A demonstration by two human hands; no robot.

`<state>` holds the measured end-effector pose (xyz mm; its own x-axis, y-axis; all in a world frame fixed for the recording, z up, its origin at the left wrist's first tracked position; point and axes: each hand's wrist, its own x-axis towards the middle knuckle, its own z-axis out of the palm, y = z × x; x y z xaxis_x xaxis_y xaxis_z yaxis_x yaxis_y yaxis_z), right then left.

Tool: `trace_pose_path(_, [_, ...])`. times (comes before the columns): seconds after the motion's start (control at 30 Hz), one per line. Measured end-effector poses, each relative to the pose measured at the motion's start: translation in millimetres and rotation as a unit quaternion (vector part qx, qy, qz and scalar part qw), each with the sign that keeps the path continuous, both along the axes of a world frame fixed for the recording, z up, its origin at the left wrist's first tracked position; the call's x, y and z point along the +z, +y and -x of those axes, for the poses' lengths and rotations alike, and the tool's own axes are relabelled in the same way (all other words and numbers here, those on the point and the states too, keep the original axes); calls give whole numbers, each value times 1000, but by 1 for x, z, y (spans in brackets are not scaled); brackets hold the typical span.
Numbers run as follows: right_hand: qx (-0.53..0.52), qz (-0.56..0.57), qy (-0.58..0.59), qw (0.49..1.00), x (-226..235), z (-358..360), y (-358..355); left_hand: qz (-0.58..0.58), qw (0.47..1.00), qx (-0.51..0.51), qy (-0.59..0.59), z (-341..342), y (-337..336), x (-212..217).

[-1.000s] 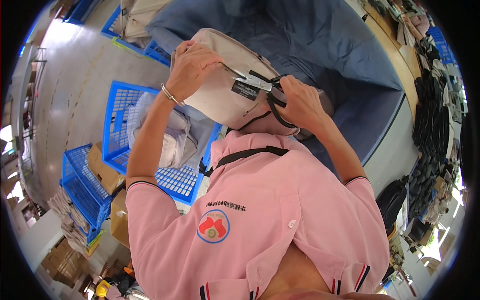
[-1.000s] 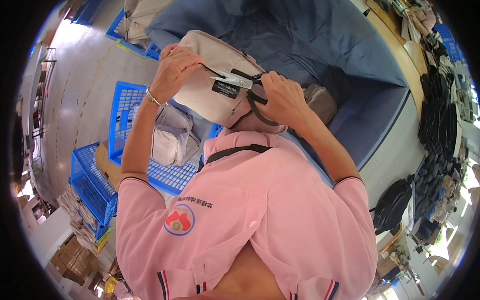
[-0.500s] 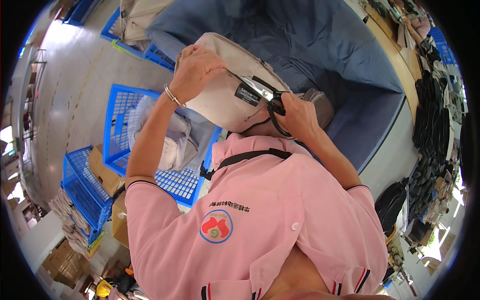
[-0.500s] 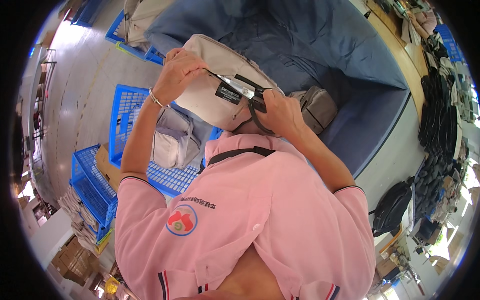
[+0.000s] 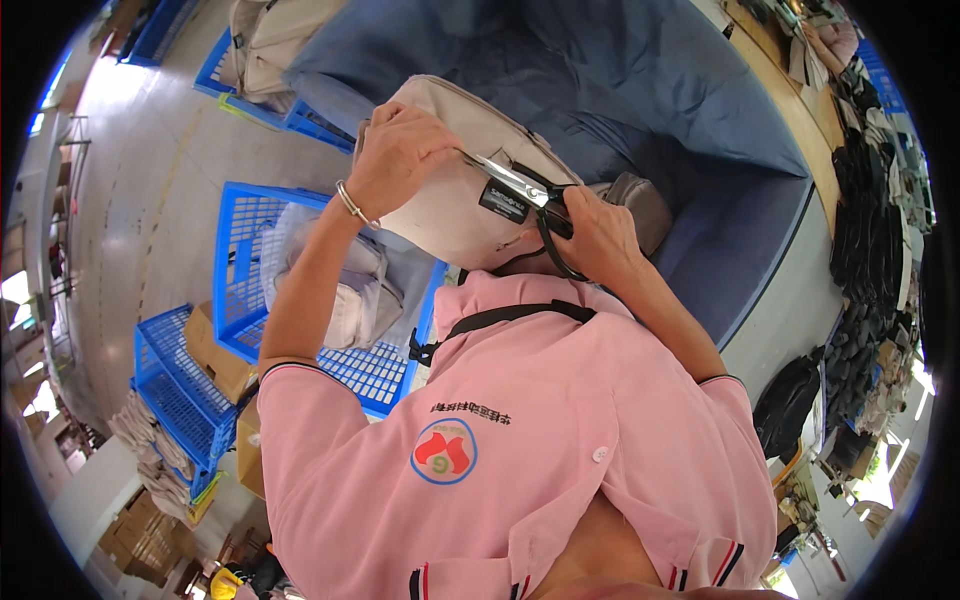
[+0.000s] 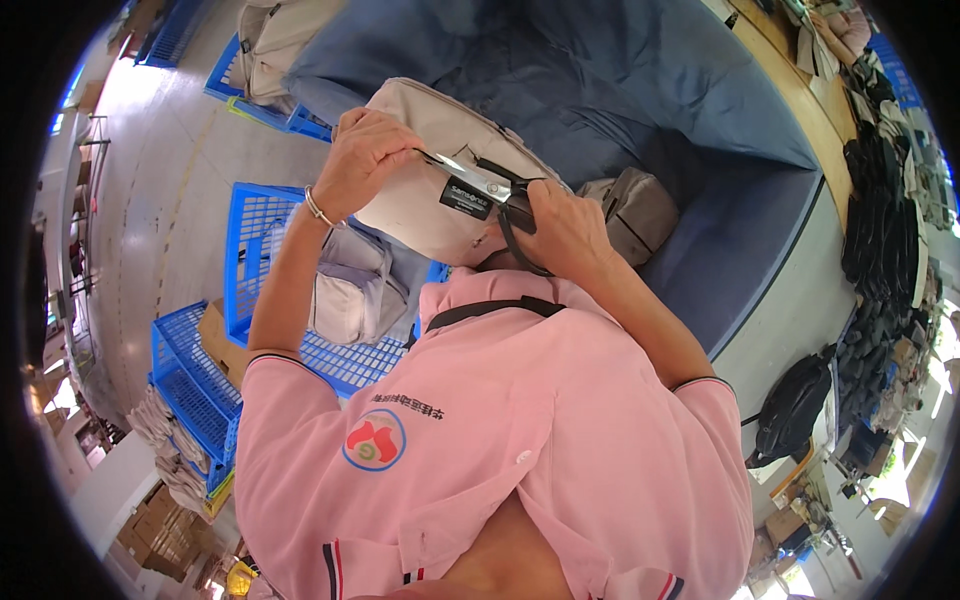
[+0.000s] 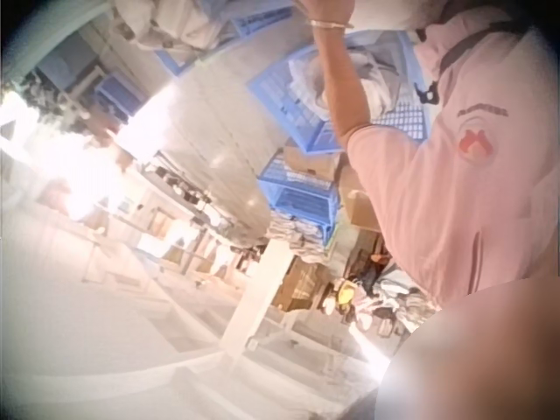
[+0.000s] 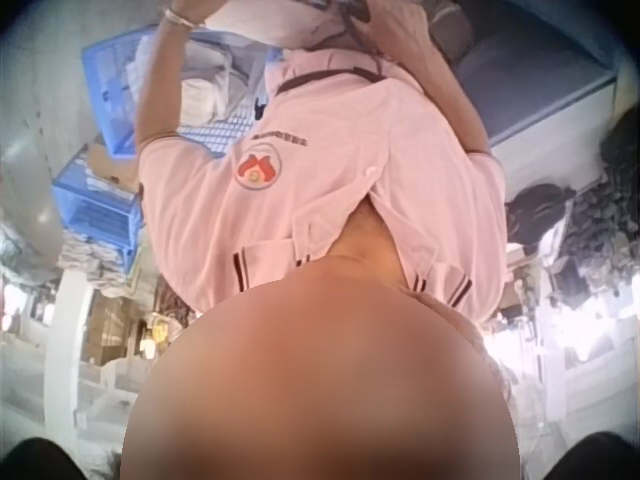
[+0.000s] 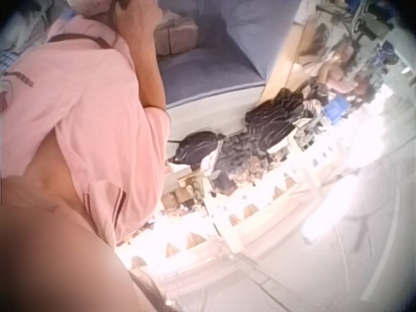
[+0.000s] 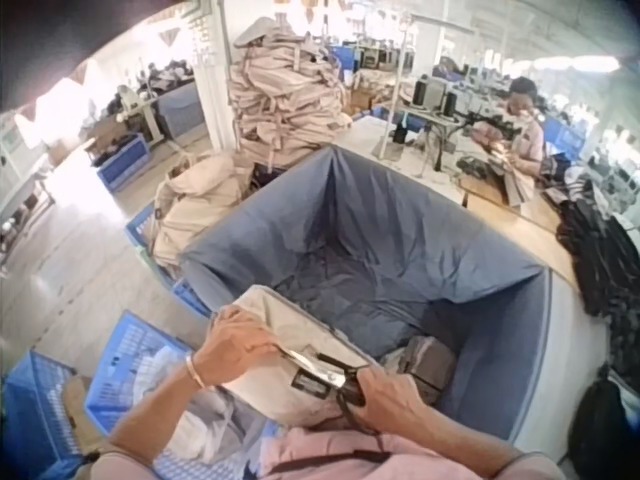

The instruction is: Trim loose threads and excess material from finished backpacks using scissors.

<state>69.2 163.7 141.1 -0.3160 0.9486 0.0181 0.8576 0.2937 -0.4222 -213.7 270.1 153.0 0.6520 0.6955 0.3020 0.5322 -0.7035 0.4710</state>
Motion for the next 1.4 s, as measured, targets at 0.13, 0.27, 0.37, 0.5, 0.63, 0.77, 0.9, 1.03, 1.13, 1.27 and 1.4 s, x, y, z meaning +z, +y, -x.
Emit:
trace_pose_path(0.13, [-12, -1, 8, 1000, -9, 0, -2, 4, 1000, -5, 3, 0, 0, 2])
trace_pose_path(0.27, [-33, 9, 22, 999, -15, -5, -7, 3, 999, -24, 28, 8, 11, 0])
trace_pose_path(0.37, [-18, 47, 42, 998, -27, -10, -20, 312, 937, 77, -134, 43, 51, -26])
trace_pose_path(0.5, [35, 46, 116, 991, -30, -4, -36, 291, 907, 183, -241, 101, 72, -129])
trace_pose_path(0.63, [-3, 52, 130, 990, -38, -11, -36, 509, 773, 307, -221, 77, 54, -137])
trace_pose_path(0.77, [-9, 62, 168, 984, -27, -24, -38, 564, 644, 186, -482, 104, 15, -128])
trace_pose_path(0.9, [-10, 26, 202, 979, -10, -26, -26, 318, 766, 275, -486, 114, -22, -15])
trace_pose_path(1.03, [-47, -49, 199, 978, -9, -9, -2, 159, 819, 288, -470, 101, -82, 80])
trace_pose_path(1.13, [-93, -64, 230, 967, -27, -16, 7, 93, 873, 277, -391, 66, -122, 82])
trace_pose_path(1.27, [-236, 36, 281, 930, -66, -48, -16, 145, 919, 233, -284, -10, -154, 45])
trace_pose_path(1.4, [-335, 232, 479, 778, -62, -60, -43, 147, 949, 145, -240, -74, -174, 4])
